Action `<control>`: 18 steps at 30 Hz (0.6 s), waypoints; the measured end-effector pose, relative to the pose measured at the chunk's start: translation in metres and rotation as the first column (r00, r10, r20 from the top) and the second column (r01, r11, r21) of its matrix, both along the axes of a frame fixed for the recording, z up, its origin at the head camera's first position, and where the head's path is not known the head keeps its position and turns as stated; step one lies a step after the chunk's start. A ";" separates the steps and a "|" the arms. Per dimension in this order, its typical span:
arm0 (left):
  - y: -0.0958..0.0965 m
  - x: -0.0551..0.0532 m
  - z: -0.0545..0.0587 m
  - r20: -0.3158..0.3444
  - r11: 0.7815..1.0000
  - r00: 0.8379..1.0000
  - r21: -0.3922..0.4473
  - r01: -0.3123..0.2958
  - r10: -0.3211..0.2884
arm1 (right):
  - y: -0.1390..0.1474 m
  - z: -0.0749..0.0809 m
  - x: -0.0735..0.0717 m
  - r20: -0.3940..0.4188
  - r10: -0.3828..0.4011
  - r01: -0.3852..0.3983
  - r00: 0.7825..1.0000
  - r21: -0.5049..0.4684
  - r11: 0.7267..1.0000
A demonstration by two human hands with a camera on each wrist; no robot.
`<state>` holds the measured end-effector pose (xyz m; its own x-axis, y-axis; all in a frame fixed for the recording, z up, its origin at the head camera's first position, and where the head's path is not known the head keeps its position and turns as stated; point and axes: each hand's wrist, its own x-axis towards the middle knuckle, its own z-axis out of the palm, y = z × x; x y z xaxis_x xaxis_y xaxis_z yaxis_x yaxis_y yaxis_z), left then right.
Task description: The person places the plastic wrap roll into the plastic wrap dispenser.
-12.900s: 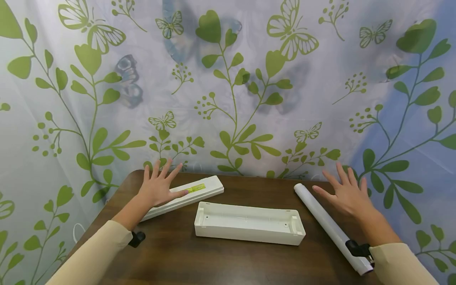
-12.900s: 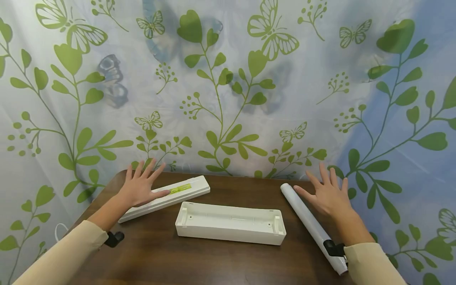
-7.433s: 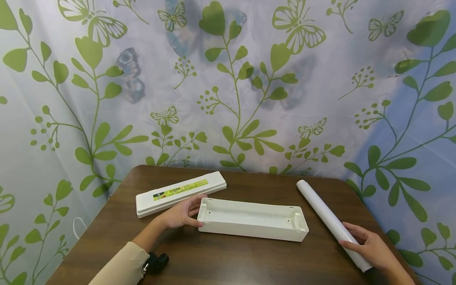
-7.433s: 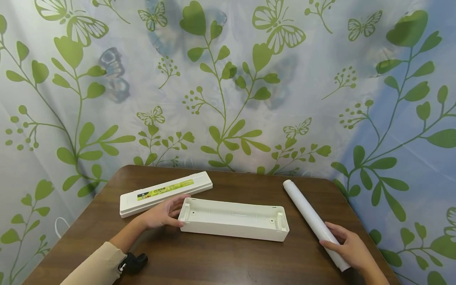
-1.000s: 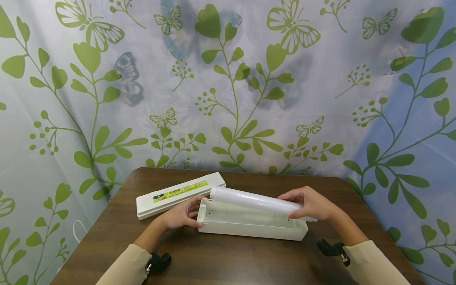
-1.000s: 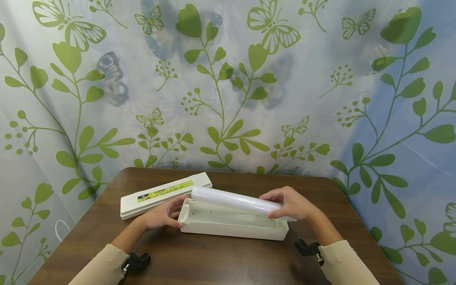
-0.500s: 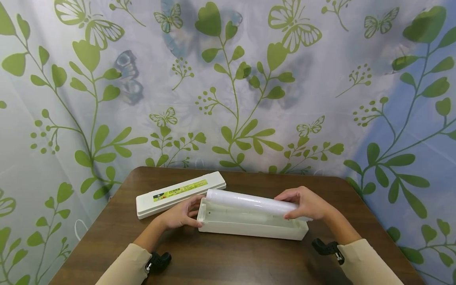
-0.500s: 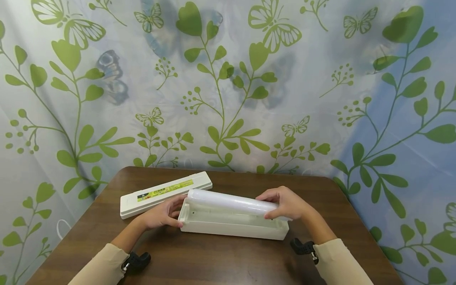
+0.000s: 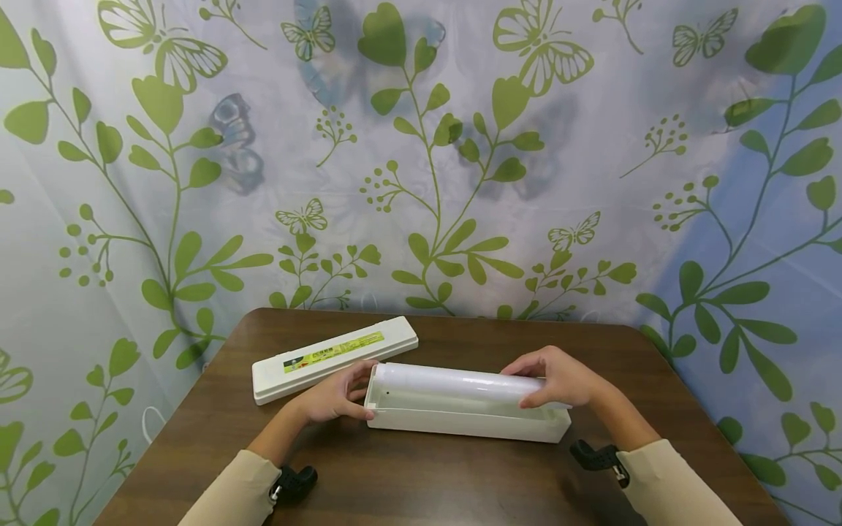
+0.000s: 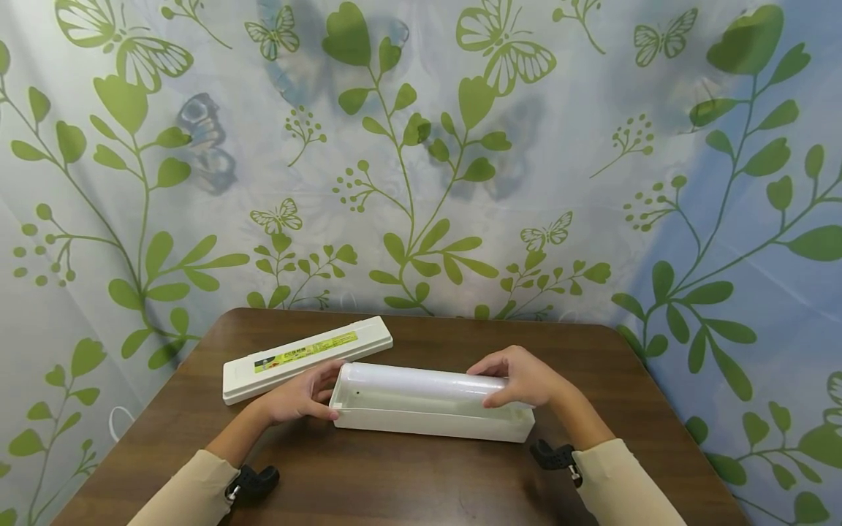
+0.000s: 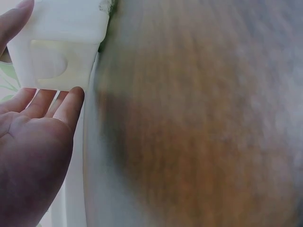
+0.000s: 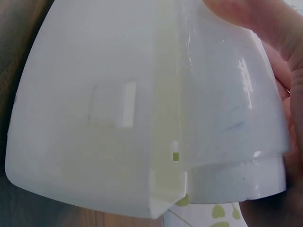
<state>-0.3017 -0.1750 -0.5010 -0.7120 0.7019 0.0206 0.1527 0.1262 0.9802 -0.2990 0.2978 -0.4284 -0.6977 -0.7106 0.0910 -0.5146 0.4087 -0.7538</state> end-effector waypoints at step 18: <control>0.001 0.001 -0.001 -0.028 1.000 1.000 0.001 -0.003 0.003 | -0.011 -0.001 0.003 -0.002 0.005 -0.005 1.000 0.024 1.000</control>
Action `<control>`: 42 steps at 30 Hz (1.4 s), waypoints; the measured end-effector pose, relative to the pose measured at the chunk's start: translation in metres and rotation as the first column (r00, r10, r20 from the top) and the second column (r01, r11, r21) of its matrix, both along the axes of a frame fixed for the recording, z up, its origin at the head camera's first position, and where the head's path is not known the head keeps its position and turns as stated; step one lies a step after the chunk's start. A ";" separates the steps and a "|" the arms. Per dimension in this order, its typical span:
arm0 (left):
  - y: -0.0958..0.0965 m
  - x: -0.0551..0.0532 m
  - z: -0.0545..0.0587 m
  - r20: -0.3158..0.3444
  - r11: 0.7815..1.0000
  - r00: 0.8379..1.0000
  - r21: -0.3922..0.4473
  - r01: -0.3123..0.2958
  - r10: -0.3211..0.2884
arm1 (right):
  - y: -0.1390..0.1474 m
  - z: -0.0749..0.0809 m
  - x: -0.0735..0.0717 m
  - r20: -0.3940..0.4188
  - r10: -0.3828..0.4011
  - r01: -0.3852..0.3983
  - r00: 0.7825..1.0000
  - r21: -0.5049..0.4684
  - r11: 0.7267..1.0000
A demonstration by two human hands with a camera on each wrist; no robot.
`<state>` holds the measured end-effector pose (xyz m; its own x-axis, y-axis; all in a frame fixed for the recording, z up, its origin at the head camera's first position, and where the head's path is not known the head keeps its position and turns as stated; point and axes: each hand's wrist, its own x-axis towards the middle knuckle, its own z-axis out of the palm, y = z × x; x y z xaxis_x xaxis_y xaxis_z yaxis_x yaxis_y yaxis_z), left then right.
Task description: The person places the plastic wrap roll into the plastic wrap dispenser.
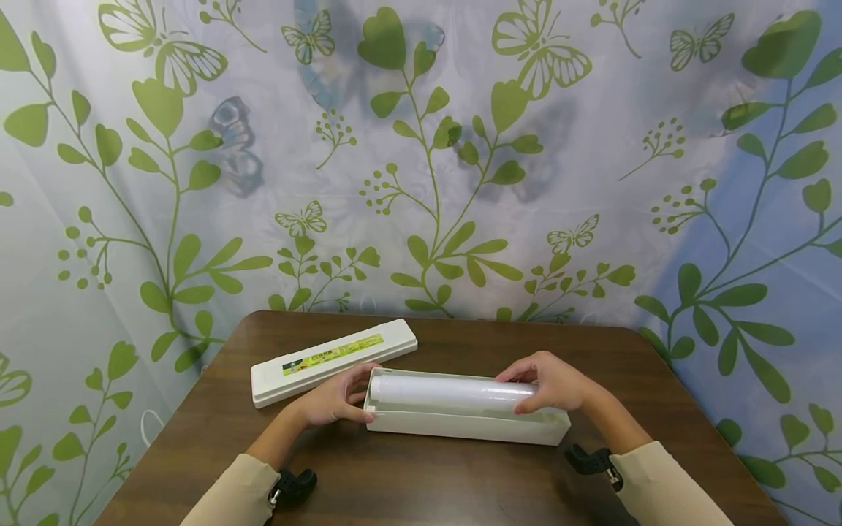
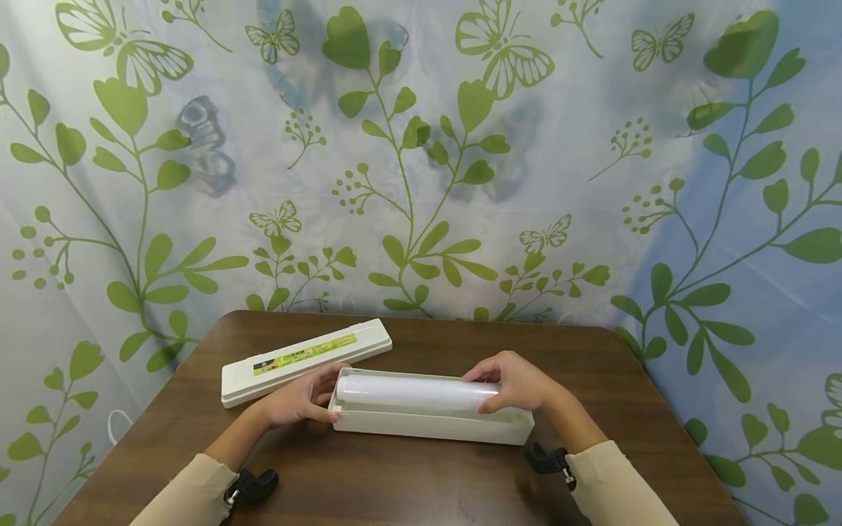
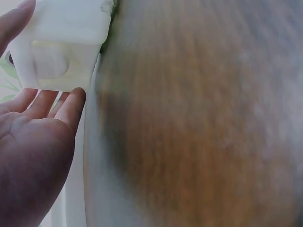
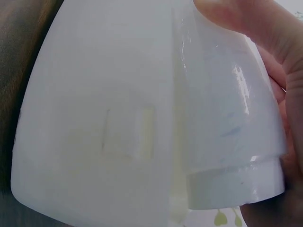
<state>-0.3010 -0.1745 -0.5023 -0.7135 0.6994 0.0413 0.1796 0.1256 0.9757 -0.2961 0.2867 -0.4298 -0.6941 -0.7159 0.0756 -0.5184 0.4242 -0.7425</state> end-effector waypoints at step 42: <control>0.000 -0.002 0.000 0.006 1.000 1.000 -0.002 0.020 -0.020 | -0.004 -0.011 -0.001 -0.112 0.011 -0.010 0.994 0.004 1.000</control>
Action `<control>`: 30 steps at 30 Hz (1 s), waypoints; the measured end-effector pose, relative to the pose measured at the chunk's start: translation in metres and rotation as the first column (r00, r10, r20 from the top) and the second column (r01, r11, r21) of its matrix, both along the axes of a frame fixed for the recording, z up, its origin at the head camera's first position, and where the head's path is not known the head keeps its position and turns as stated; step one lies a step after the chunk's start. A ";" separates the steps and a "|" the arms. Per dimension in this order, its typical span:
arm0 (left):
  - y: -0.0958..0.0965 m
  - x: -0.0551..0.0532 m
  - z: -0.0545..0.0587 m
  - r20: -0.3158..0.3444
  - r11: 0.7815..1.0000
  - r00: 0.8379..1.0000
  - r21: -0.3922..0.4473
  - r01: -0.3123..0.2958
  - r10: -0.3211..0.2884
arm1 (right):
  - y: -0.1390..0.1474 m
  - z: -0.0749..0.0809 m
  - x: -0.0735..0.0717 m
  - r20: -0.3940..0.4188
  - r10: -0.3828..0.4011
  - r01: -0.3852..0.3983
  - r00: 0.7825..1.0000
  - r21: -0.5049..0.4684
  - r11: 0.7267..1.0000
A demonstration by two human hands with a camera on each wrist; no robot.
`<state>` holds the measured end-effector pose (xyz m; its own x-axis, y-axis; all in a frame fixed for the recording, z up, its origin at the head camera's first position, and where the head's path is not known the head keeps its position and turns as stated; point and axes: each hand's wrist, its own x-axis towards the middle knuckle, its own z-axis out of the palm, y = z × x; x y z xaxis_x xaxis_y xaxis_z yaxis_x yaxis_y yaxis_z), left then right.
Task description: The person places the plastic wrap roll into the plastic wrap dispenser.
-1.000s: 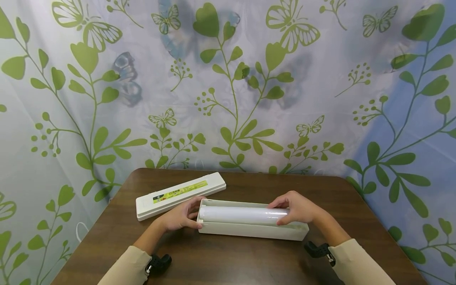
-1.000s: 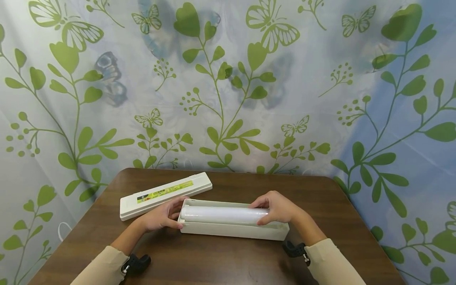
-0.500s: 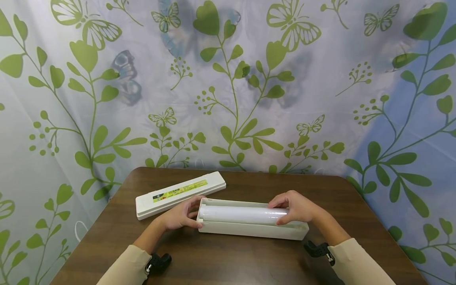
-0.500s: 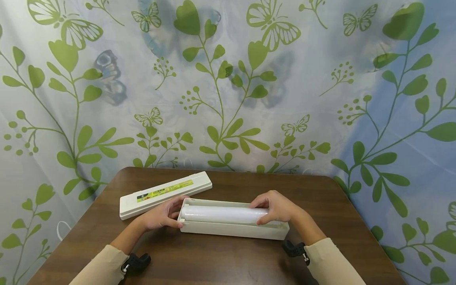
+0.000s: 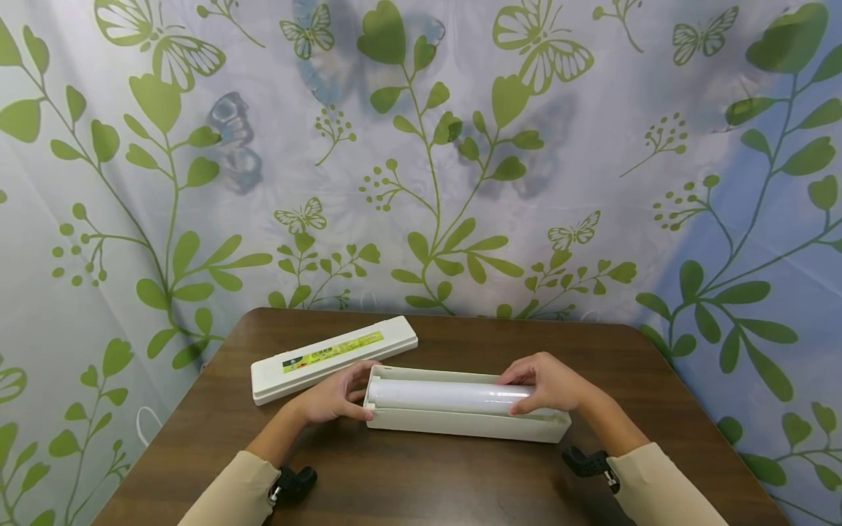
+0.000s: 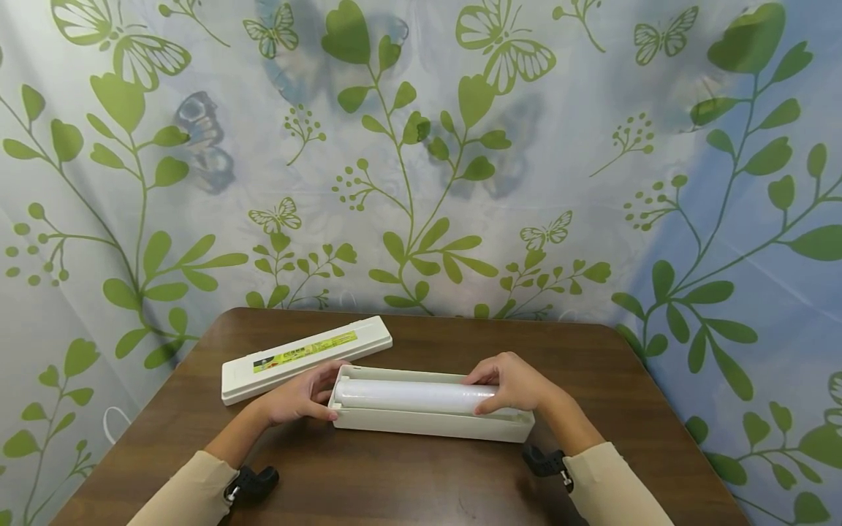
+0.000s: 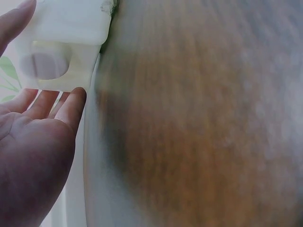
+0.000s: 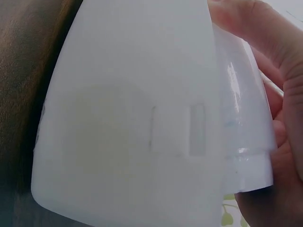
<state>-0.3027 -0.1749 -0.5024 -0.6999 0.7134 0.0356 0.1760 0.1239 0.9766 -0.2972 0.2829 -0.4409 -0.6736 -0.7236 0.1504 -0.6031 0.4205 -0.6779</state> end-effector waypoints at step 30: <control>0.000 0.001 0.000 0.002 1.000 1.000 -0.010 -0.007 0.007 | 0.002 -0.011 0.005 -0.010 -0.113 0.113 0.994 0.051 0.992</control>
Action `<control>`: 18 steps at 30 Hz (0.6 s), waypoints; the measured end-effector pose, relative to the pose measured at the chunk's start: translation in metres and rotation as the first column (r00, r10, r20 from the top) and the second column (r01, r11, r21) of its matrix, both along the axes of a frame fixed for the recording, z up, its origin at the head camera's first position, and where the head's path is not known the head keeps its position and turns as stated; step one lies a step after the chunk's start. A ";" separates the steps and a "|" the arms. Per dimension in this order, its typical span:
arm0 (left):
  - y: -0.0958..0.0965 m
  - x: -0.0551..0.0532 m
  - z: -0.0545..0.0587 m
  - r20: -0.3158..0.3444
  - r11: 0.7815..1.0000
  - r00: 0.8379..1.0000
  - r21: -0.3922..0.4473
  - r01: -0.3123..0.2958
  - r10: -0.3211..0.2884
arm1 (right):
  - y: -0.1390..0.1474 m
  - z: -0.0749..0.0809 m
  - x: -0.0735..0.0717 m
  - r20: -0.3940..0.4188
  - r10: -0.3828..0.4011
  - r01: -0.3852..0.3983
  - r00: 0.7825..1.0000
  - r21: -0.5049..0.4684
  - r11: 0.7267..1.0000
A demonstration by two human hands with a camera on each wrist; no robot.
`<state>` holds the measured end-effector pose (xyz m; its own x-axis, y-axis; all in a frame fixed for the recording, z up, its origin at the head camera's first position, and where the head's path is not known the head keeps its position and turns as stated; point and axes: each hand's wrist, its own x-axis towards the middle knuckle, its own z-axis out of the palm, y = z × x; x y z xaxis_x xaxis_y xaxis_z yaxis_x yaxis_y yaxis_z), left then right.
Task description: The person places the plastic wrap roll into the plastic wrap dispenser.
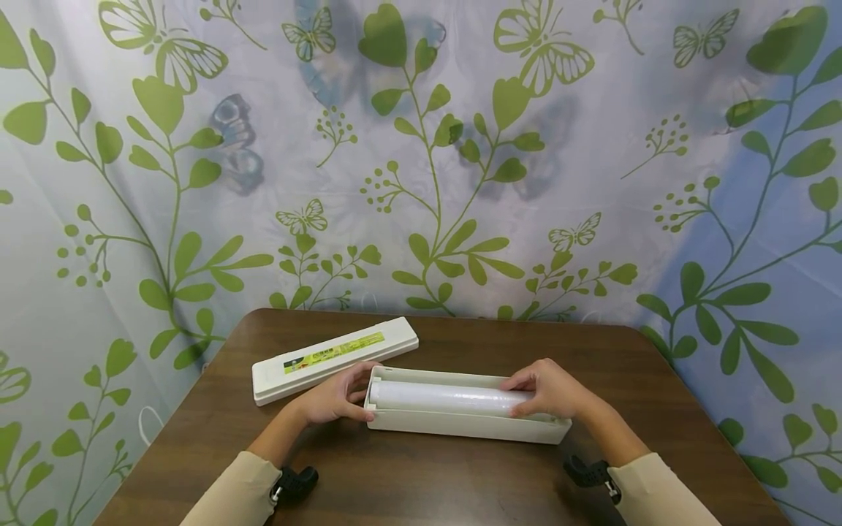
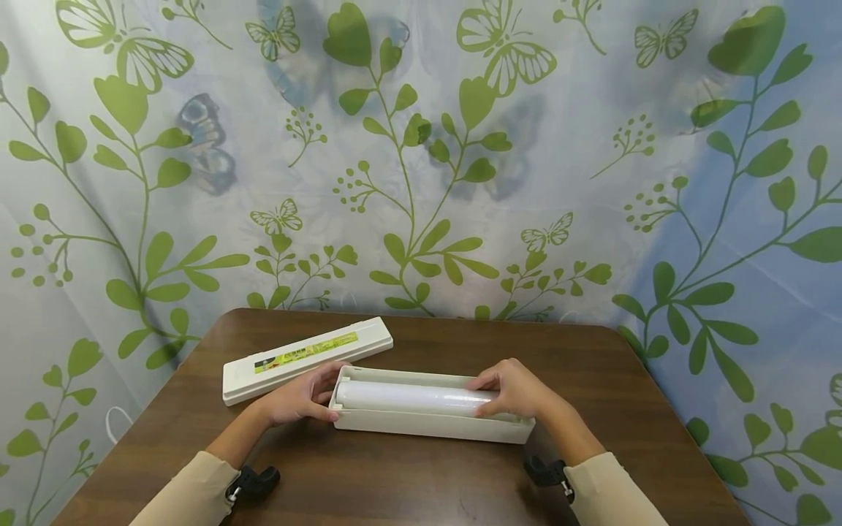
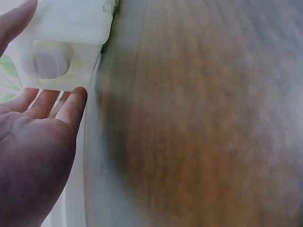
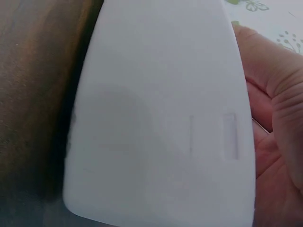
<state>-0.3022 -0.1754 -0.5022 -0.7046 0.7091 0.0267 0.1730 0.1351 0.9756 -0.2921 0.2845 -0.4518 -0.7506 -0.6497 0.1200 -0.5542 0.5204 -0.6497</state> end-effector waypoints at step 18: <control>0.002 0.003 -0.001 -0.008 1.000 1.000 0.028 0.010 -0.009 | 0.002 -0.009 0.009 -0.089 -0.030 0.031 0.996 0.002 1.000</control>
